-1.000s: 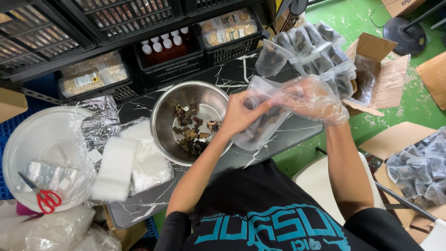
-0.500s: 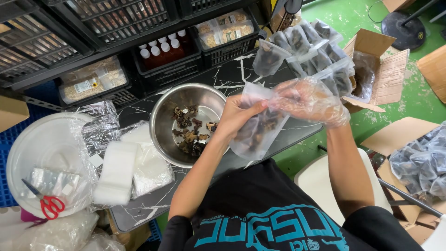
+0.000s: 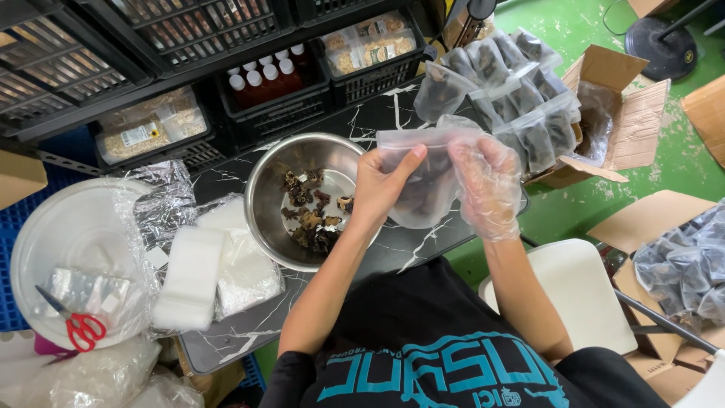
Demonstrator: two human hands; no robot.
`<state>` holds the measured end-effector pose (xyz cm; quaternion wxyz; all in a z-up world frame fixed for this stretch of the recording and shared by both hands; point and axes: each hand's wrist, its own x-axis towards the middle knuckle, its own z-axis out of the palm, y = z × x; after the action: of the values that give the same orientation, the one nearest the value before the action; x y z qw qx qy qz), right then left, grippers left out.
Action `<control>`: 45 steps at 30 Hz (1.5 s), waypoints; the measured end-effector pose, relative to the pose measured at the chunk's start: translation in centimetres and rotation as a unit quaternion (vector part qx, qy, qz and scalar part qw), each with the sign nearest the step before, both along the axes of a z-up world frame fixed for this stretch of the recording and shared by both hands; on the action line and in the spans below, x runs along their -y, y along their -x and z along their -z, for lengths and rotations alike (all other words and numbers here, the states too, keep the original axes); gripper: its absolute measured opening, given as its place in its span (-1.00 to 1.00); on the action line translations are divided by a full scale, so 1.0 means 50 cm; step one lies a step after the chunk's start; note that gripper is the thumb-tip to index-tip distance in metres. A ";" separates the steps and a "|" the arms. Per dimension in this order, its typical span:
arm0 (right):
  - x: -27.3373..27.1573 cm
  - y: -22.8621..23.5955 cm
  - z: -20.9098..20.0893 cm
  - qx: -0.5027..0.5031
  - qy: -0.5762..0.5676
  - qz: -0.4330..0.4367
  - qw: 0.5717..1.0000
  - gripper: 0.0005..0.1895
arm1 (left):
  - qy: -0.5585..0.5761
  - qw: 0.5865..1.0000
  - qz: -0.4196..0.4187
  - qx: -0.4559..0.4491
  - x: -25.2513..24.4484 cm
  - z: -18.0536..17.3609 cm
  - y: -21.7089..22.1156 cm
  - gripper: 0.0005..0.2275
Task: The person repeatedly scoops dried mushrooms from a metal bowl into small clear plastic bags using gloved hands. They seal each bag and place it into a cardboard box. The process continues throughout the clip.
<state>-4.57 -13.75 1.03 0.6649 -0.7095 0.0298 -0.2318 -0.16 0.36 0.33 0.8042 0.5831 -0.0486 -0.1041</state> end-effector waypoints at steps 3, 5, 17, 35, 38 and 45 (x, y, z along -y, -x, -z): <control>-0.028 0.001 -0.044 0.060 0.069 0.034 0.995 -0.94 | -0.001 1.000 0.002 0.016 -0.006 -0.017 0.002 -0.87; -0.050 0.005 -0.061 0.049 0.061 0.058 0.995 -0.94 | 0.008 1.000 -0.013 0.019 -0.015 -0.042 0.011 -0.84; -0.055 -0.002 -0.031 0.032 0.022 0.004 0.999 -0.92 | -0.008 0.999 -0.015 0.036 -0.009 0.000 0.004 -0.93; -0.030 -0.021 0.030 0.063 0.021 -0.027 0.997 -0.97 | -0.091 0.981 0.021 0.171 -0.041 0.040 -0.041 -0.93; -0.029 -0.029 0.011 0.073 0.010 -0.004 0.997 -0.95 | -0.048 0.992 -0.013 0.117 -0.034 0.064 -0.044 -0.91; -0.037 -0.023 -0.007 0.065 0.036 -0.004 0.997 -0.96 | -0.024 0.994 -0.069 0.079 -0.019 0.086 -0.054 -0.96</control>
<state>-3.41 -11.91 1.35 0.6400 -0.7168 -0.0244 -0.2758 2.52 1.29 -3.97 0.7887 0.6108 -0.0697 -0.0032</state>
